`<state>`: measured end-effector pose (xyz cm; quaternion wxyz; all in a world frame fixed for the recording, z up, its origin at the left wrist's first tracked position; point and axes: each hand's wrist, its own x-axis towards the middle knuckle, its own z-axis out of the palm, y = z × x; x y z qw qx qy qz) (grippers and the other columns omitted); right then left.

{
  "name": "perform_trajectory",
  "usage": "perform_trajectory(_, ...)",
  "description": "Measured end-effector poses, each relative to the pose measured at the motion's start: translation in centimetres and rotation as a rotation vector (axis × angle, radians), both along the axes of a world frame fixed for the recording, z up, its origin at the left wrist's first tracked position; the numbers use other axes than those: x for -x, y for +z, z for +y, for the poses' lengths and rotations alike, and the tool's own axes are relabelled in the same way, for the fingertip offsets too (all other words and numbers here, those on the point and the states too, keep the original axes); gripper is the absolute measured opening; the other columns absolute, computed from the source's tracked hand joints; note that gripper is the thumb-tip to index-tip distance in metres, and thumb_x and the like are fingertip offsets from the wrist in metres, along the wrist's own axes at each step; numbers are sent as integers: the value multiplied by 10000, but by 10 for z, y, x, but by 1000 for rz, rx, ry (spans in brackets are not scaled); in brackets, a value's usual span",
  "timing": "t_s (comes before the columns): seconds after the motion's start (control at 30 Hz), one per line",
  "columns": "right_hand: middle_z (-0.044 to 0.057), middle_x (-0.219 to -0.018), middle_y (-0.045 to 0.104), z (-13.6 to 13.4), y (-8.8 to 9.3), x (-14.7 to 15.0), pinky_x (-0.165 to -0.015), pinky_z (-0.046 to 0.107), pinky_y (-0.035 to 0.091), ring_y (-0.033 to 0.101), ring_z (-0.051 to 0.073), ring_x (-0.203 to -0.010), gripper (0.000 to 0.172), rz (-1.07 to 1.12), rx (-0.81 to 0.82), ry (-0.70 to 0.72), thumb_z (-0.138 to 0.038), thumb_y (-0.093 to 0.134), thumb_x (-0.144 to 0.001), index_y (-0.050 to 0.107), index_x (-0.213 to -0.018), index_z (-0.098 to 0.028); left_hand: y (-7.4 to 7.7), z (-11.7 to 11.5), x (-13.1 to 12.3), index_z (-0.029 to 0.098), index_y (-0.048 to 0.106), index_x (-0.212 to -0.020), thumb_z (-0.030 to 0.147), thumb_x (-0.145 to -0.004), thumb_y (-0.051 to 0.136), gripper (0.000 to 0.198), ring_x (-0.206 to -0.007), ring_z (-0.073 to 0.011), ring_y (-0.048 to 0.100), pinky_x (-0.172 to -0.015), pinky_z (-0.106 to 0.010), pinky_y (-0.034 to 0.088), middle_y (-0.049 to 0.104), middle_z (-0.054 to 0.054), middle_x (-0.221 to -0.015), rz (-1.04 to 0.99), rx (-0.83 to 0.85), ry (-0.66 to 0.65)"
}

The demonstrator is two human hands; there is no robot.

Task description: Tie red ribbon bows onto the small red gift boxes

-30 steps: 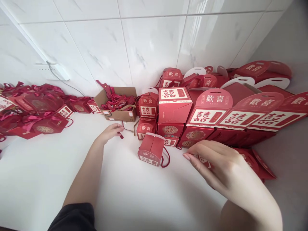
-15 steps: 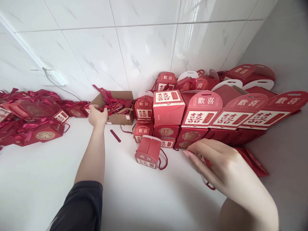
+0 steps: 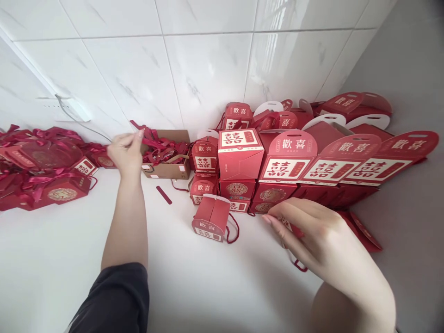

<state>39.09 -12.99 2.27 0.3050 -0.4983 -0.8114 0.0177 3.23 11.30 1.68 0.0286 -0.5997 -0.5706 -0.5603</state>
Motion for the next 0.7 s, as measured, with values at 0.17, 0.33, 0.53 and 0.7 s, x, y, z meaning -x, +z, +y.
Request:
perform_trajectory(0.17, 58, -754, 637, 5, -3, 10, -655, 300, 442, 587, 183, -687, 197, -14, 57, 29, -276, 466, -980, 595, -856, -193, 26, -101, -46, 186, 769, -966, 319, -897, 631, 204, -523, -77, 630, -476, -222, 512, 742, 2, -785, -343, -356, -350)
perform_trajectory(0.33, 60, -974, 703, 8, -12, 40, -757, 303, 509, 662, 195, -825, 371, 115, 205, 251, -288, 545, -943, 481, -1301, -215, 13, -200, -99, 418, 737, -1055, 269, -785, 753, 309, -617, -121, 645, -476, -247, 538, 726, -3, -888, 306, 38, -952)
perform_trajectory(0.53, 36, -845, 711, 16, -24, 55, -731, 250, 516, 672, 156, -778, 202, 324, 299, 420, -215, 478, -972, 667, -907, -187, 7, -195, -108, 341, 578, -1325, 368, -737, 787, 625, -973, -205, 654, -797, -314, 580, 663, -65, -1101, 389, 51, -1006)
perform_trajectory(0.7, 50, -967, 747, 16, -18, 40, -793, 270, 546, 705, 179, -876, 241, 520, 257, 235, -285, 488, -980, 712, -1024, -208, 3, -145, -87, 256, 752, -973, 380, -869, 638, 197, -966, -225, 680, -864, -328, 558, 751, -49, -970, 540, 477, -1192)
